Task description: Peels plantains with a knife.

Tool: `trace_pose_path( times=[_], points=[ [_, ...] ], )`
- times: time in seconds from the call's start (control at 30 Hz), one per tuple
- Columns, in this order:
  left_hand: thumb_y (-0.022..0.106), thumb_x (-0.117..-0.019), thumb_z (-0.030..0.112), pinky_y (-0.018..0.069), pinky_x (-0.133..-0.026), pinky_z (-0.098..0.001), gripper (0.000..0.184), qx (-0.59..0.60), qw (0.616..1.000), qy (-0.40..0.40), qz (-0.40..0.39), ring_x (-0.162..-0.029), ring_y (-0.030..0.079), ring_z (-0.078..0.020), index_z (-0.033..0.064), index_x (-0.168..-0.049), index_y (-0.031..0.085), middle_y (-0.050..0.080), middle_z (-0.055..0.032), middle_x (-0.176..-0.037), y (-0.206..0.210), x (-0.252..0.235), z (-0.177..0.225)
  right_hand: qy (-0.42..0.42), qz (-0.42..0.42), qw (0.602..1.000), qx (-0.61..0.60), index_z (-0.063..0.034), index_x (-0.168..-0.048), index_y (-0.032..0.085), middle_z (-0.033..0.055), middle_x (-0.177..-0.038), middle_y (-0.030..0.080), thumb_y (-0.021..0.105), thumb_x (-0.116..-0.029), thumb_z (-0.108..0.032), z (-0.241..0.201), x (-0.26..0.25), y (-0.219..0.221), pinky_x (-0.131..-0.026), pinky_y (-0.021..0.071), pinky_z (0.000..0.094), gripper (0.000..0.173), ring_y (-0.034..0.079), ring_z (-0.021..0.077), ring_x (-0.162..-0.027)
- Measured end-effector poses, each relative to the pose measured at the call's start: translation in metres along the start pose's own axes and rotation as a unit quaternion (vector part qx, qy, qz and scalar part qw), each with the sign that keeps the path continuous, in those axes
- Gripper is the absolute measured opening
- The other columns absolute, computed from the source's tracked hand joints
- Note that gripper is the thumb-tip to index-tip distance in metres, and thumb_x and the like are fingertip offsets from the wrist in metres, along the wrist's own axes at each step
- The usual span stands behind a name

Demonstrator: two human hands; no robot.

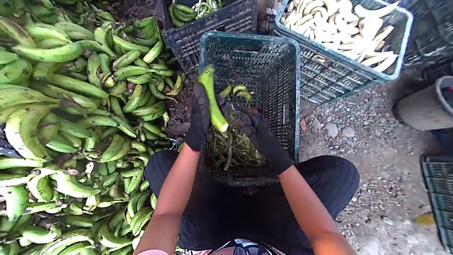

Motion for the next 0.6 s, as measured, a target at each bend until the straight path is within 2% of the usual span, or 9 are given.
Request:
trace_pose_path(
  times=[0.07,0.1,0.17,0.2,0.27,0.43,0.5,0.53,0.6],
  points=[
    [0.019,-0.1035,0.063,0.0591,-0.058,-0.0283,0.072,0.032,0.999,-0.016,0.001,-0.063,0.065,-0.0117,0.005,-0.138,0.042,0.067,-0.0008,-0.08,-0.002,0.001,-0.003,-0.024,-0.002,0.991,0.133,-0.0311,-0.155,0.046,0.0201,-0.133,0.061,0.029,-0.0953,-0.078,-0.015,-0.006,-0.003,-0.092,0.0464,0.0654,0.078,0.057,0.0428,-0.119],
    [0.018,-0.103,0.065,0.0581,-0.053,-0.028,0.07,0.056,0.998,-0.035,0.001,-0.06,0.064,-0.013,0.0062,-0.13,0.045,0.066,-0.0024,-0.076,-0.002,0.002,-0.006,-0.034,-0.008,0.984,0.174,-0.0338,-0.154,0.048,0.0218,-0.126,0.063,0.03,-0.0926,-0.081,-0.021,-0.007,-0.002,-0.086,0.0478,0.0658,0.079,0.059,0.0448,-0.113],
    [0.011,-0.1046,0.061,0.0563,-0.049,-0.0269,0.069,0.064,0.996,-0.069,0.006,-0.056,0.063,-0.0134,0.0056,-0.122,0.048,0.064,-0.0036,-0.071,-0.001,0.004,-0.006,-0.048,0.002,0.976,0.215,-0.0364,-0.152,0.051,0.0207,-0.119,0.064,0.027,-0.0875,-0.088,-0.033,-0.003,-0.004,-0.082,0.0461,0.0658,0.086,0.06,0.0443,-0.11],
    [0.01,-0.1037,0.063,0.0557,-0.049,-0.0263,0.07,0.063,0.995,-0.082,-0.001,-0.055,0.062,-0.0129,0.0057,-0.12,0.048,0.063,-0.0034,-0.07,0.0,0.005,-0.006,-0.064,0.024,0.971,0.229,-0.0356,-0.149,0.054,0.0199,-0.116,0.065,0.025,-0.0884,-0.088,-0.038,-0.001,-0.007,-0.081,0.0454,0.0653,0.086,0.06,0.0435,-0.108],
    [0.013,-0.1012,0.068,0.0558,-0.049,-0.0273,0.078,0.067,0.993,-0.094,-0.015,-0.055,0.062,-0.0138,0.0032,-0.128,0.047,0.063,-0.0046,-0.072,0.002,0.006,-0.008,-0.065,0.059,0.963,0.254,-0.0355,-0.145,0.059,0.0186,-0.114,0.066,0.024,-0.09,-0.086,-0.043,0.003,-0.013,-0.082,0.0436,0.0639,0.082,0.06,0.0429,-0.109],
    [0.008,-0.1044,0.059,0.056,-0.049,-0.0256,0.07,0.072,0.994,-0.074,-0.024,-0.056,0.062,-0.012,0.0045,-0.118,0.05,0.064,-0.003,-0.072,0.006,0.006,-0.001,-0.001,0.041,0.976,0.213,-0.0293,-0.141,0.062,0.0192,-0.12,0.064,0.034,-0.0953,-0.075,-0.039,0.005,-0.004,-0.083,0.0439,0.0649,0.071,0.057,0.0436,-0.113],
    [0.005,-0.1057,0.053,0.0577,-0.056,-0.0253,0.068,0.05,0.997,-0.052,0.002,-0.06,0.063,-0.0093,0.005,-0.117,0.053,0.065,-0.0007,-0.074,0.002,0.007,0.003,0.035,0.038,0.979,0.196,-0.0257,-0.144,0.059,0.0224,-0.127,0.06,0.035,-0.0992,-0.067,-0.036,0.002,0.001,-0.084,0.0438,0.0681,0.066,0.054,0.0474,-0.118],
    [0.005,-0.1063,0.05,0.0587,-0.061,-0.0258,0.067,0.03,0.998,-0.045,0.016,-0.065,0.064,-0.0085,0.0042,-0.121,0.053,0.065,-0.0006,-0.079,0.0,0.009,0.004,0.057,0.044,0.979,0.188,-0.0256,-0.145,0.058,0.0232,-0.13,0.059,0.037,-0.0998,-0.063,-0.032,-0.003,0.003,-0.086,0.0427,0.0702,0.062,0.053,0.0488,-0.121],
    [0.005,-0.1084,0.044,0.0603,-0.072,-0.0291,0.064,-0.007,0.998,-0.05,0.042,-0.079,0.067,-0.0094,0.0021,-0.131,0.047,0.067,-0.0039,-0.094,-0.005,0.013,0.002,0.101,0.084,0.974,0.184,-0.0294,-0.141,0.062,0.0223,-0.13,0.063,0.039,-0.0975,-0.065,-0.021,-0.019,0.003,-0.089,0.0413,0.0715,0.061,0.054,0.0487,-0.122]
  ],
)
Point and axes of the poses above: each hand's wrist, its own x-axis away from the middle knuckle, its own y-axis out of the palm, z = x × y, the point moved 10 cm from there along -x, towards the middle knuckle
